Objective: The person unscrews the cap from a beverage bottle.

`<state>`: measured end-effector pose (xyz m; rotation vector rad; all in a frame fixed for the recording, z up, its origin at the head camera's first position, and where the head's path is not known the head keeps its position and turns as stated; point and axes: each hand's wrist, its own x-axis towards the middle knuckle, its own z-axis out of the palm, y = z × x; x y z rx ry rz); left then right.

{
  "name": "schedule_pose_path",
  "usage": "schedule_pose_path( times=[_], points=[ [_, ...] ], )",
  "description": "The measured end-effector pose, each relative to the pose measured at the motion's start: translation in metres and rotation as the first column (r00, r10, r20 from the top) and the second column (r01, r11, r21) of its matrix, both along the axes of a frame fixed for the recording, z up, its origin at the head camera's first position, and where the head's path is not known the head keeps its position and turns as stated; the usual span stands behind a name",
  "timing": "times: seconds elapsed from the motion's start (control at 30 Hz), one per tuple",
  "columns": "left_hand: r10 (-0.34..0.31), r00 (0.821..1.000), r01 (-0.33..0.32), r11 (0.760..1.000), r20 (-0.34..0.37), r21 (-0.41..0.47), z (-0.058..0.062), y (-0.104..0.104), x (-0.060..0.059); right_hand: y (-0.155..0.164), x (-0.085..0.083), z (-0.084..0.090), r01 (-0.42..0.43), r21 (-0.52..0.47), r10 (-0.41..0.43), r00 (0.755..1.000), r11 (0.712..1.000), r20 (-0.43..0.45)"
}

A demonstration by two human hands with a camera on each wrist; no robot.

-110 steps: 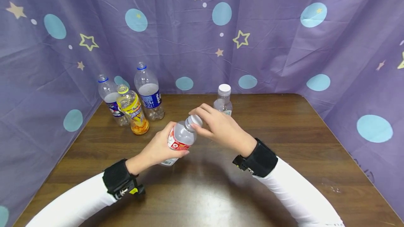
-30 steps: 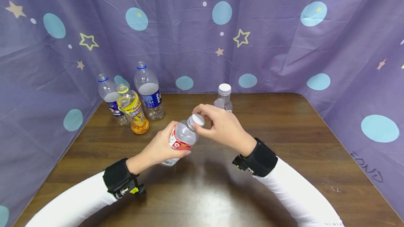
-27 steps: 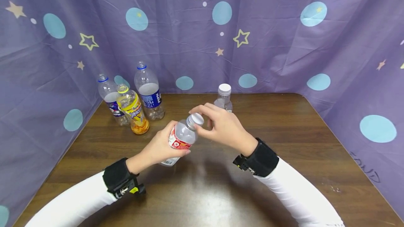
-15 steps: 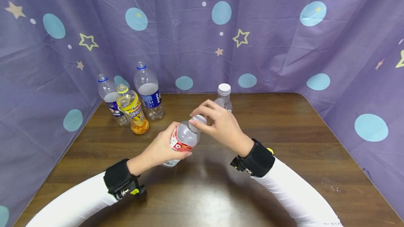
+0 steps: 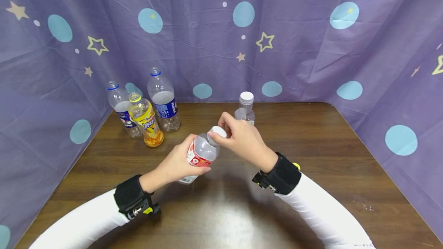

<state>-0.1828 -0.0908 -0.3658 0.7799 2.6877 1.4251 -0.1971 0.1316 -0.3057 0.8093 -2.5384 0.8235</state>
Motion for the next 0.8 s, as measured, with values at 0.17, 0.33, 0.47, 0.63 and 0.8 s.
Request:
schedule_pose_path(
  times=[0.17, 0.33, 0.47, 0.63, 0.8],
  points=[
    [0.001, 1.0, -0.001, 1.0, -0.001, -0.001, -0.0005, -0.0002, 0.0002, 0.001, -0.0001, 0.0009, -0.028, -0.003, 0.028, 1.0, 1.0, -0.012],
    [0.016, 1.0, -0.016, 1.0, -0.003, -0.003, -0.0001, -0.0014, -0.0001, 0.0053, -0.0013, 0.0025, -0.124, -0.004, 0.123, 0.991, 0.992, -0.044],
    [0.027, 1.0, -0.027, 1.0, 0.0, -0.009, -0.0003, -0.0031, -0.001, 0.0089, -0.0016, 0.0035, -0.187, -0.003, 0.186, 0.98, 0.982, -0.072],
    [0.031, 1.0, -0.031, 0.999, -0.002, -0.019, -0.0006, -0.0034, -0.0015, 0.0075, -0.0022, 0.0017, -0.217, -0.033, 0.212, 0.972, 0.976, -0.105],
    [0.012, 1.0, -0.012, 1.0, -0.001, -0.006, 0.0016, -0.0017, 0.0001, 0.003, -0.0023, -0.0012, -0.231, -0.142, 0.217, 0.97, 0.963, -0.107]
  ],
)
